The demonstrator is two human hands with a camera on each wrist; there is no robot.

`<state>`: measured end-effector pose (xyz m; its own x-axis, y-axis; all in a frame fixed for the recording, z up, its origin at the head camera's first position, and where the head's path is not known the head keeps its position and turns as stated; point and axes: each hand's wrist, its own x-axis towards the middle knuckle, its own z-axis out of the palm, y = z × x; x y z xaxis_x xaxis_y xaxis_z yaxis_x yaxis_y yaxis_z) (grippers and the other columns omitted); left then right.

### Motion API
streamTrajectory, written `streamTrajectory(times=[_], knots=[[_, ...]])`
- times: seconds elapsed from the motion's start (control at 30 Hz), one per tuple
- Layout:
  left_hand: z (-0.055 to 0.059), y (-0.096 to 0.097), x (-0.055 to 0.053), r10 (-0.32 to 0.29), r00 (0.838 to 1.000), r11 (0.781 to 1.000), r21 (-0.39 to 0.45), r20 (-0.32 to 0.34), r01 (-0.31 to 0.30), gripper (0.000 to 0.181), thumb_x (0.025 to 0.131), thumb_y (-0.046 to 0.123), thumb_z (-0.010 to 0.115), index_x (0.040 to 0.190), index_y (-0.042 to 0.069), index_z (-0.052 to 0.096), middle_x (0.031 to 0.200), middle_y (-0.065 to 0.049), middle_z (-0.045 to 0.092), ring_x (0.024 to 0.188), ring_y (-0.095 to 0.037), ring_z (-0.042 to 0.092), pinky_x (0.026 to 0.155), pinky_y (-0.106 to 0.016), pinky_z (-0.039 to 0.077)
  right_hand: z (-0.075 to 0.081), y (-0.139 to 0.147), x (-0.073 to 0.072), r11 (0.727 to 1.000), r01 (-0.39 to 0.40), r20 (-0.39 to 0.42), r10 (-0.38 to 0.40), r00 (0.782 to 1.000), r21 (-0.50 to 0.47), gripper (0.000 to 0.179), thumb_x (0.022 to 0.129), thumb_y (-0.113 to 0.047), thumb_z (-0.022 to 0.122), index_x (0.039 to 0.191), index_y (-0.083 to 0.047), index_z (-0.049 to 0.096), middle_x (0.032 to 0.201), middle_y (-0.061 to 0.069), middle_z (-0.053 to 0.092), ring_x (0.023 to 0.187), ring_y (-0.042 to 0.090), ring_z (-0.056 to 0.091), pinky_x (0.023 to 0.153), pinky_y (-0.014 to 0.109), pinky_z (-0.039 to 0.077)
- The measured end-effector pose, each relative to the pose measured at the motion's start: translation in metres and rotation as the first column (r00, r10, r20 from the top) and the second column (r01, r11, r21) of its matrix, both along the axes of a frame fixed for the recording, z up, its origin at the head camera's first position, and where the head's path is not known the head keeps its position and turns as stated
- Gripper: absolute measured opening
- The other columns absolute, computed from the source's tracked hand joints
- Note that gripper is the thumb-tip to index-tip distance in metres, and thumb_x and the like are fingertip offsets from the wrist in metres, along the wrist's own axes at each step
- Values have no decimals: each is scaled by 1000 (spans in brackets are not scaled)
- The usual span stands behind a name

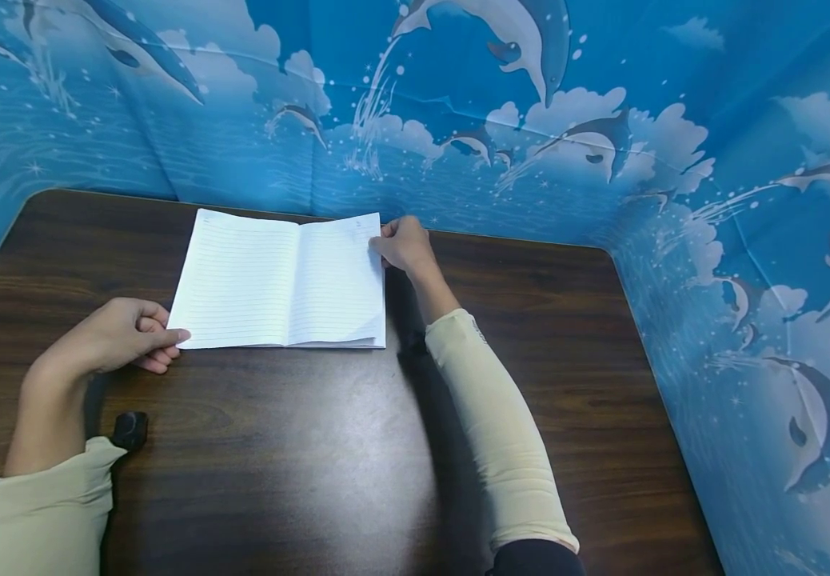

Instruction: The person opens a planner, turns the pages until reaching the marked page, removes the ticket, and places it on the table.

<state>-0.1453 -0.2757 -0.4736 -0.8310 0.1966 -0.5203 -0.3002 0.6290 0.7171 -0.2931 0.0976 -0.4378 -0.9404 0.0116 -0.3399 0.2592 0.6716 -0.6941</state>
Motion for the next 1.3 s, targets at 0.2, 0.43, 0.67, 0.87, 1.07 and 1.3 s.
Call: streamTrajectory(times=[0.2, 0.43, 0.67, 0.87, 1.07, 1.3], knots=[[0, -2, 1, -5, 1000, 1000, 1, -7, 5, 26, 110, 18, 62, 101, -5, 56, 78, -3, 74, 70, -14, 73, 66, -27, 65, 10, -6, 1, 999, -11, -28, 10, 1000, -39, 19, 106, -20, 70, 105, -1, 67, 102, 13, 65, 91, 30, 74, 97, 47, 65], [0, -2, 0, -3, 1000, 1000, 8, -8, 3, 26, 110, 18, 62, 102, -6, 56, 78, -2, 74, 70, -14, 74, 66, -28, 65, 19, -13, 2, 999, -9, -23, 8, 1000, -46, 18, 106, -20, 70, 105, -2, 68, 105, 14, 65, 85, 25, 71, 99, 47, 64], [2, -3, 0, -9, 1000, 1000, 4, -6, 9, 26, 110, 18, 63, 104, -7, 57, 79, -3, 74, 70, -14, 74, 67, -27, 65, 26, -18, 2, 997, -12, -24, 10, 1000, -79, 19, 106, -20, 69, 110, -2, 68, 115, 16, 68, 80, 20, 71, 97, 45, 65], [1, -3, 0, -7, 1000, 1000, 13, 1, 7, 26, 110, 18, 63, 105, -7, 56, 79, -3, 74, 70, -14, 74, 67, -28, 65, 28, -25, 5, 995, -21, -33, 18, 999, -102, 20, 106, -19, 70, 112, 0, 68, 114, 17, 69, 76, 19, 71, 96, 45, 65], [0, -2, 0, 0, 1000, 1000, 20, 5, 0, 26, 111, 18, 61, 107, -8, 55, 80, -3, 74, 70, -14, 73, 66, -28, 66, 31, -30, 6, 990, -38, -34, 34, 999, -134, 19, 106, -19, 69, 111, 0, 66, 105, 14, 66, 73, 19, 71, 97, 47, 65], [0, -1, 0, 1, 1000, 1000, 22, -1, -1, 26, 110, 17, 61, 106, -7, 56, 79, -3, 74, 70, -14, 73, 66, -28, 66, 35, -36, 6, 981, -56, -28, 52, 998, -183, 20, 106, -19, 69, 110, 0, 65, 101, 13, 63, 70, 18, 70, 99, 50, 64]])
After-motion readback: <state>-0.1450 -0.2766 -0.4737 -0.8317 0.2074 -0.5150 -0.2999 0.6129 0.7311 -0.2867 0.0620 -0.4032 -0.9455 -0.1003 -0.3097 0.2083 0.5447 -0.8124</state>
